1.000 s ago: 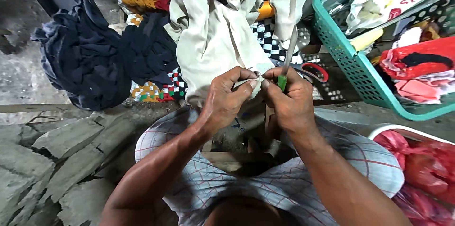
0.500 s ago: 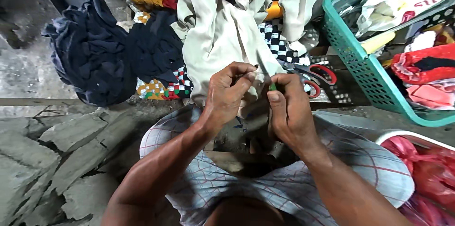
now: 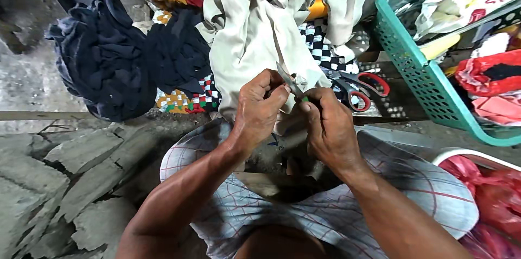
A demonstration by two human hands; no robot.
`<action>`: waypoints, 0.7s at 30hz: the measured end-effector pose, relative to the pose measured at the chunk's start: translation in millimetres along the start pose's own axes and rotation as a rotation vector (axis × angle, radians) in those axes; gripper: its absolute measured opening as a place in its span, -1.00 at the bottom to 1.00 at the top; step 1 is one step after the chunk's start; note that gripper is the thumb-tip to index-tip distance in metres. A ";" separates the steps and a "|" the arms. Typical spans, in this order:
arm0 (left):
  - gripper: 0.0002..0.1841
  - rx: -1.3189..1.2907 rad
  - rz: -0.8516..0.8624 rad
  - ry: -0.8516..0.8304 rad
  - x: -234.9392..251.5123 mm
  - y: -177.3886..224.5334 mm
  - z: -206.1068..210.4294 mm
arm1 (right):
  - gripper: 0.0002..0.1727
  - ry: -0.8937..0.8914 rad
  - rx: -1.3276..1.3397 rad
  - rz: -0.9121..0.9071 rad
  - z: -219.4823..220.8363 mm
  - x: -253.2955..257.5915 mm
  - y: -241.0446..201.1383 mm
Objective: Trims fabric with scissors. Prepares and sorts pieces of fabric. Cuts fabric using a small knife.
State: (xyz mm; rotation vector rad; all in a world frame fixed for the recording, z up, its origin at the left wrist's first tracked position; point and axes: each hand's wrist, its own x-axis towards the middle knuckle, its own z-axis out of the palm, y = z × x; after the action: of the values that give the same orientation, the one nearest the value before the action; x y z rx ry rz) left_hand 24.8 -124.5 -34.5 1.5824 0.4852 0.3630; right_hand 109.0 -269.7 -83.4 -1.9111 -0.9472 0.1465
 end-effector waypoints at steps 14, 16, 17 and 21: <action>-0.83 -0.035 -0.011 -0.011 -0.8 0.4 0.1 | -0.67 0.011 -0.015 -0.007 -0.3 -0.1 2.4; -0.82 -0.015 -0.034 -0.016 -1.9 0.5 -0.9 | -0.67 0.000 -0.013 0.006 -0.3 -0.3 2.3; -0.84 -0.005 -0.045 -0.009 -2.4 0.6 -1.1 | -0.66 -0.006 -0.015 0.014 -0.6 -0.2 2.0; -0.85 -0.042 -0.069 -0.020 -2.0 -1.1 -1.8 | -0.65 -0.008 -0.021 0.024 -2.7 0.9 2.1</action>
State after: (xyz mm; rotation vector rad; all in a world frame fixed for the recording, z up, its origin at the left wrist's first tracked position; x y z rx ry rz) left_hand 22.1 -123.9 -35.4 1.5235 0.5128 0.3031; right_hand 112.0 -271.5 -83.4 -1.9430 -0.9348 0.1594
